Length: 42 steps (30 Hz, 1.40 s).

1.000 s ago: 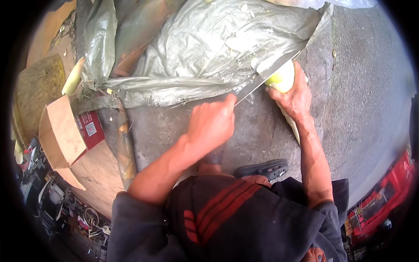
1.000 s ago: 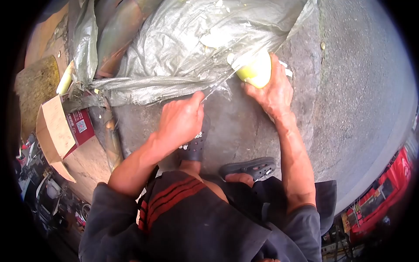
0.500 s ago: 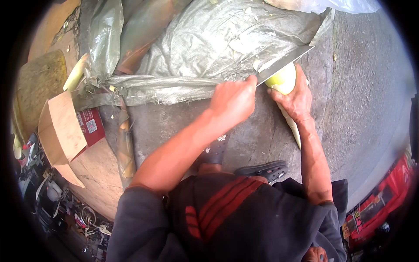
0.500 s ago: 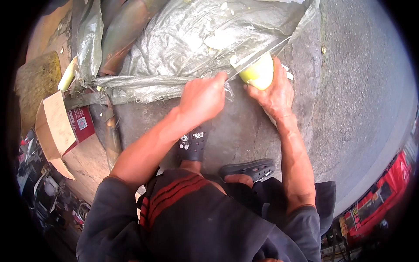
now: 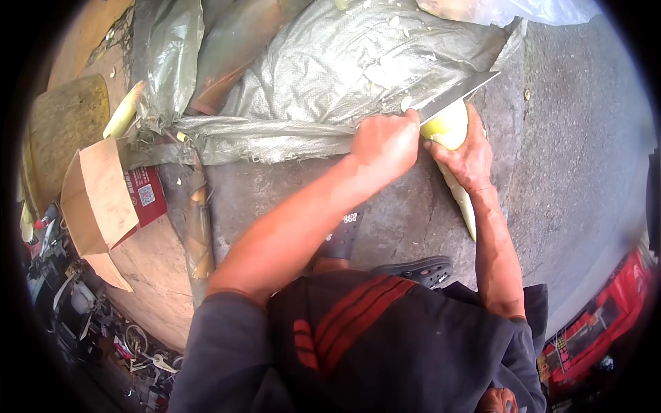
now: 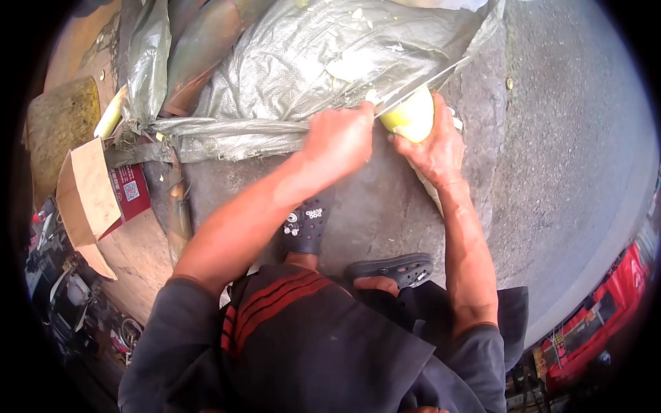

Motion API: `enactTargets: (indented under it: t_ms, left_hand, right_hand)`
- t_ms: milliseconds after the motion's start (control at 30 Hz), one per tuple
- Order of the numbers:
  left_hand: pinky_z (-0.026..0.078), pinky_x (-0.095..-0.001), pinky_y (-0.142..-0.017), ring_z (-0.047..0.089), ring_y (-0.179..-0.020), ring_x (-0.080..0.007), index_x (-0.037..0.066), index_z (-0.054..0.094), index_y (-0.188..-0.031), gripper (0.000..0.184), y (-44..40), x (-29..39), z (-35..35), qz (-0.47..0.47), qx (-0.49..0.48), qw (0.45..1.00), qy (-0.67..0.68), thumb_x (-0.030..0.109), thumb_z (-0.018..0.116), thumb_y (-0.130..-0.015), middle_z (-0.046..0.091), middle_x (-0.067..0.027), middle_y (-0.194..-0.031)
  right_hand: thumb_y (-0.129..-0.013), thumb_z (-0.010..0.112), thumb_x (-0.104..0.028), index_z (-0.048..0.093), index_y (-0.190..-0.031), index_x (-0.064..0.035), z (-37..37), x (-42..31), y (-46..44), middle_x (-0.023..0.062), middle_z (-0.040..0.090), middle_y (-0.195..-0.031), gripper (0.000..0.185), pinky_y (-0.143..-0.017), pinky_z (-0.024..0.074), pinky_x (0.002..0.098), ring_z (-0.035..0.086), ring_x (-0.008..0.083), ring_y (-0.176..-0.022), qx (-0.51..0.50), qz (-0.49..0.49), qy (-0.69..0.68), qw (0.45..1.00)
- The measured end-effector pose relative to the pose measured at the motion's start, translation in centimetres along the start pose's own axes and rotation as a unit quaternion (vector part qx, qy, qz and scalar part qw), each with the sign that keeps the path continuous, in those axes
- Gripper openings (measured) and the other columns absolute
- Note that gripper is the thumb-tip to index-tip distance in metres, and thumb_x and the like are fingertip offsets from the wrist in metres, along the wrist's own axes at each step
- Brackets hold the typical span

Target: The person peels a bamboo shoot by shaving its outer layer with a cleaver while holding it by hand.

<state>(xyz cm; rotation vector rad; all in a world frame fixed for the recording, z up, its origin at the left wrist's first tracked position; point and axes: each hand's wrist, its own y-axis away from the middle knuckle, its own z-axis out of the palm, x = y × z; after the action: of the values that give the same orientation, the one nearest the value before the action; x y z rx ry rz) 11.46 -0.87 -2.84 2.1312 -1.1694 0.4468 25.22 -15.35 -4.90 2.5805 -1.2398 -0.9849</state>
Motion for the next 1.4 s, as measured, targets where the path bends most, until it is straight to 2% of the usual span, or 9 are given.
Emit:
enactTargets:
  t_ms: [200, 300, 533, 700, 800, 833, 867, 967, 1400]
  left_hand:
    - [0.056, -0.0523, -0.069, 0.072, -0.076, -0.0420, -0.008, 0.061, -0.104, 0.025, -0.9, 0.2, 0.9, -0.001, -0.003, 1.000, 0.021, 0.004, 0.055, -0.083, 0.071, -0.0245, -0.079]
    - [0.058, -0.0468, -0.076, 0.075, -0.088, -0.0363, -0.009, 0.064, -0.112, 0.029, -2.5, 0.5, 0.9, -0.012, -0.014, 1.000, 0.008, 0.006, 0.056, -0.087, 0.074, -0.0230, -0.091]
    - [0.057, -0.0446, -0.085, 0.073, -0.100, -0.0345, 0.001, 0.074, -0.104, 0.026, -6.1, -1.6, -2.3, -0.096, -0.144, 0.984, 0.033, 0.011, 0.057, -0.087, 0.074, -0.0204, -0.106]
    - [0.053, -0.0523, -0.079, 0.069, -0.088, -0.0433, 0.002, 0.067, -0.108, 0.024, -3.0, -4.3, -4.1, -0.022, -0.043, 0.999, 0.015, 0.014, 0.057, -0.090, 0.070, -0.0257, -0.090]
    - [0.051, -0.0546, -0.072, 0.067, -0.079, -0.0453, 0.003, 0.066, -0.109, 0.023, 1.4, -3.8, -4.7, -0.026, 0.042, 0.998, 0.047, 0.015, 0.058, -0.091, 0.068, -0.0253, -0.080]
    - [0.051, -0.0553, -0.071, 0.067, -0.077, -0.0460, 0.003, 0.065, -0.109, 0.022, 2.8, -4.1, -4.1, -0.020, 0.059, 0.996, 0.071, 0.015, 0.059, -0.091, 0.067, -0.0250, -0.077]
    - [0.050, -0.0560, -0.069, 0.066, -0.074, -0.0466, 0.002, 0.064, -0.109, 0.022, 4.0, -4.1, -3.7, -0.012, 0.076, 0.992, 0.095, 0.015, 0.059, -0.091, 0.066, -0.0248, -0.073]
    - [0.052, -0.0551, -0.066, 0.068, -0.069, -0.0447, 0.001, 0.063, -0.101, 0.016, 7.2, -3.9, -3.6, -0.020, 0.077, 0.994, 0.070, 0.013, 0.059, -0.092, 0.068, -0.0228, -0.073]
    - [0.050, -0.0558, -0.060, 0.066, -0.068, -0.0438, 0.005, 0.056, -0.097, 0.009, 13.6, -3.4, -3.2, -0.031, -0.012, 0.999, -0.014, 0.011, 0.061, -0.091, 0.069, -0.0195, -0.077]
  right_hand:
    - [-0.062, 0.087, -0.043, 0.039, -0.149, -0.0077, 0.0, -0.2, 0.2, 0.0194, 0.060, -0.132, 0.106, -0.100, 0.0494, 0.0467, 0.060, 0.0380, -0.122, 0.007, 0.005, -0.001, 1.000]
    - [-0.062, 0.088, -0.041, 0.041, -0.149, -0.0076, 0.0, -1.1, 0.3, 0.0191, 0.060, -0.132, 0.104, -0.101, 0.0491, 0.0463, 0.060, 0.0377, -0.123, -0.008, 0.016, -0.025, 1.000]
    - [-0.063, 0.090, -0.035, 0.037, -0.151, -0.0067, -0.2, 1.0, -0.2, 0.0221, 0.056, -0.132, 0.107, -0.100, 0.0486, 0.0485, 0.057, 0.0409, -0.121, 0.029, -0.069, -0.009, 0.997]
    - [-0.065, 0.092, -0.028, 0.034, -0.152, -0.0063, 1.0, 0.6, 2.2, 0.0240, 0.054, -0.125, 0.107, -0.096, 0.0493, 0.0515, 0.057, 0.0441, -0.109, 0.150, -0.109, 0.109, 0.977]
    - [-0.064, 0.092, -0.025, 0.035, -0.151, -0.0074, 1.3, 1.1, 1.4, 0.0242, 0.054, -0.124, 0.106, -0.096, 0.0494, 0.0513, 0.057, 0.0437, -0.109, 0.145, -0.089, 0.097, 0.981]
    - [-0.064, 0.089, -0.026, 0.038, -0.150, -0.0086, -0.3, -0.5, 0.9, 0.0248, 0.055, -0.127, 0.102, -0.100, 0.0482, 0.0490, 0.056, 0.0434, -0.116, 0.065, 0.028, 0.077, 0.994]
    - [-0.063, 0.087, -0.027, 0.038, -0.150, -0.0094, -1.3, -0.5, 1.1, 0.0246, 0.055, -0.129, 0.101, -0.102, 0.0474, 0.0480, 0.055, 0.0427, -0.120, 0.027, -0.003, 0.032, 0.999]
    - [-0.063, 0.080, -0.032, 0.037, -0.153, -0.0081, -2.4, 1.3, 0.3, 0.0237, 0.052, -0.141, 0.102, -0.112, 0.0417, 0.0435, 0.050, 0.0384, -0.135, -0.087, -0.061, -0.141, 0.984]
    - [-0.066, 0.087, -0.045, 0.032, -0.153, -0.0052, 1.2, -0.3, 2.5, 0.0223, 0.052, -0.140, 0.111, -0.102, 0.0478, 0.0490, 0.055, 0.0413, -0.126, 0.038, -0.002, 0.032, 0.999]
